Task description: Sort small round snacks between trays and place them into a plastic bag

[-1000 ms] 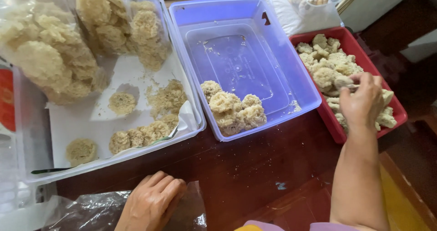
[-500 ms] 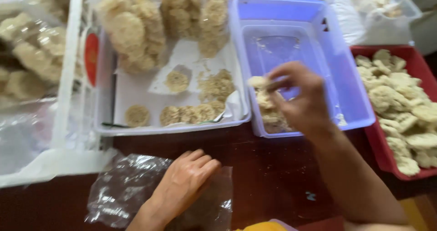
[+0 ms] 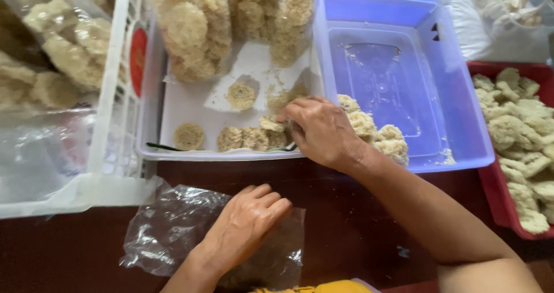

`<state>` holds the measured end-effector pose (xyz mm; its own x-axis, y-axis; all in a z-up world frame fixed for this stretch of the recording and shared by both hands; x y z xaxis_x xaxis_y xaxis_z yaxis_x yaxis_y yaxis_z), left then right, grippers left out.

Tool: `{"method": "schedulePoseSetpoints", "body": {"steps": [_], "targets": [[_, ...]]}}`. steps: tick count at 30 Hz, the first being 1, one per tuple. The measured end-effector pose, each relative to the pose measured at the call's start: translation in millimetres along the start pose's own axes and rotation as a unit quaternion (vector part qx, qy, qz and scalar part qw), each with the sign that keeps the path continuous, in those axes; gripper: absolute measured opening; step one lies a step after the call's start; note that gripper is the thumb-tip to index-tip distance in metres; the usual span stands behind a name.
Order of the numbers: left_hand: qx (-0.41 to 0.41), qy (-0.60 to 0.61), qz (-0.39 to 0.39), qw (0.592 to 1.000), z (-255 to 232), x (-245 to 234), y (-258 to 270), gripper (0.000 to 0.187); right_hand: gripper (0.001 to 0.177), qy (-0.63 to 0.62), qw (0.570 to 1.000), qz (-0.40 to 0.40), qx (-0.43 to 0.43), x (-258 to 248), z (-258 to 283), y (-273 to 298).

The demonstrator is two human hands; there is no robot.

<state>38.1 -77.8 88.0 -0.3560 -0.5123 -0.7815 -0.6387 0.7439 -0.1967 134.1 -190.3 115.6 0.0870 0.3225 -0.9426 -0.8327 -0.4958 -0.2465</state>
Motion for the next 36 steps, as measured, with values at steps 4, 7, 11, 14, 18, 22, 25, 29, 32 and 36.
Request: {"method": "schedulePoseSetpoints", "body": {"steps": [4,7,11,14,18,22,25,29,32,36], "targets": [[0.027,0.011,0.013,0.999,1,8,2,0.016,0.014,0.003,0.999,-0.033,-0.011,-24,6,18],[0.026,-0.012,0.042,0.999,7,22,3,0.020,0.027,0.001,0.997,-0.083,-0.005,-52,-1,45],[0.014,0.002,0.037,0.999,11,25,1,0.021,0.032,0.056,0.978,-0.180,0.090,-101,-48,111],[0.009,0.006,0.036,0.999,14,29,0,0.016,0.038,0.181,0.947,-0.184,0.189,-127,-106,187],[0.004,0.020,0.031,0.999,17,31,0,0.008,0.053,0.308,0.836,-0.088,0.446,-143,-207,313],[0.002,0.007,0.030,1.000,23,37,2,0.011,0.046,0.299,0.819,-0.029,0.490,-131,-228,356],[-0.004,0.020,0.036,0.999,23,36,1,0.011,0.033,0.332,0.813,-0.023,0.478,-133,-221,356],[-0.005,0.016,0.036,0.999,22,36,1,0.010,0.039,0.246,0.822,-0.094,0.506,-140,-211,369],[-0.006,0.014,0.033,0.999,20,33,1,0.010,0.037,0.249,0.837,-0.124,0.471,-146,-203,372],[-0.014,0.010,0.039,0.999,19,33,1,0.012,0.028,0.267,0.844,-0.165,0.436,-151,-195,375]]}}
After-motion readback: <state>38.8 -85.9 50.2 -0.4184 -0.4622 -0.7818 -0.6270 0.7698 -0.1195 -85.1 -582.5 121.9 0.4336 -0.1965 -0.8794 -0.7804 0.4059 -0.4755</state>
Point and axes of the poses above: each hand's wrist, its own y-axis away from the middle knuckle, its own x-axis out of the palm, z = x × y, the point moved 10 cm from there along -y, towards the middle knuckle, and after that the axes turned 15 degrees about -x, right-handed, at the moved point
